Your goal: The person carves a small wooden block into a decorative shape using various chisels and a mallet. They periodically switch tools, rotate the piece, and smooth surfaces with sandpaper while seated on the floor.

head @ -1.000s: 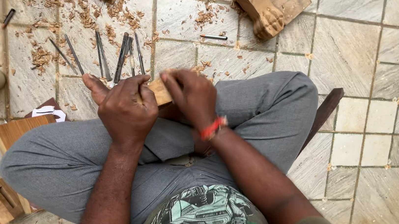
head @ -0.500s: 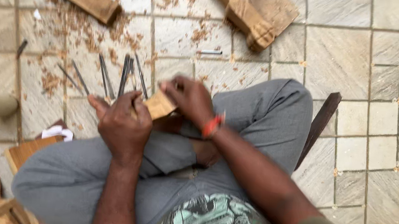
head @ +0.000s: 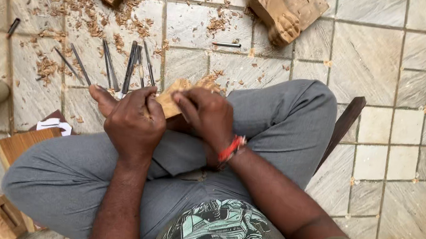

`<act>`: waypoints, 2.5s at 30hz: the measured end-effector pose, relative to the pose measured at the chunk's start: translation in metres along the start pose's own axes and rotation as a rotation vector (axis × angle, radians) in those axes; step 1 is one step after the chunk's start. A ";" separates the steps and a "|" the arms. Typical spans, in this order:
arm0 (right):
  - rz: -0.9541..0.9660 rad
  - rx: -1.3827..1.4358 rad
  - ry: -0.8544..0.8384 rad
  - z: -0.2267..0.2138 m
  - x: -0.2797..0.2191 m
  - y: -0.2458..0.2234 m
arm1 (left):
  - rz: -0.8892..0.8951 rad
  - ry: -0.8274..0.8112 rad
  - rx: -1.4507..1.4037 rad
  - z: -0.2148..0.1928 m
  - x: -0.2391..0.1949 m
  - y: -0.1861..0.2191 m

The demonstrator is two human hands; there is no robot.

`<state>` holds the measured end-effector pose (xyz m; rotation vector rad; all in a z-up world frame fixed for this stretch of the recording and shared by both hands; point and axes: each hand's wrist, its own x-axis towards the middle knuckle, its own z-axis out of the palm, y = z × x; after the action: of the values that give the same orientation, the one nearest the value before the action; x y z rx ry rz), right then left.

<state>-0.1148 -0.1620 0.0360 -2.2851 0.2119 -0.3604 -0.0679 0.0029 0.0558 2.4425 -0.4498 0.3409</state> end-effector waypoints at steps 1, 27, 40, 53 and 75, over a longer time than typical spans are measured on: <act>0.161 0.100 -0.089 0.003 0.016 0.006 | 0.012 0.002 0.011 0.000 0.001 0.003; 0.518 0.407 -0.208 -0.014 0.021 0.020 | -0.419 -0.626 -0.111 0.015 -0.048 0.046; 0.225 0.062 -0.187 -0.017 -0.016 -0.001 | -0.580 -0.590 -0.554 0.052 -0.073 0.031; 0.087 -0.200 -0.265 -0.016 -0.010 -0.022 | -0.581 -0.560 -0.650 0.048 -0.082 0.042; 0.018 -0.261 -0.259 -0.002 -0.003 -0.017 | -0.666 -0.662 -0.692 0.052 -0.074 0.030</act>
<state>-0.1173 -0.1513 0.0492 -2.5565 0.1544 -0.0253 -0.1396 -0.0348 0.0058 1.8094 0.0210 -0.7939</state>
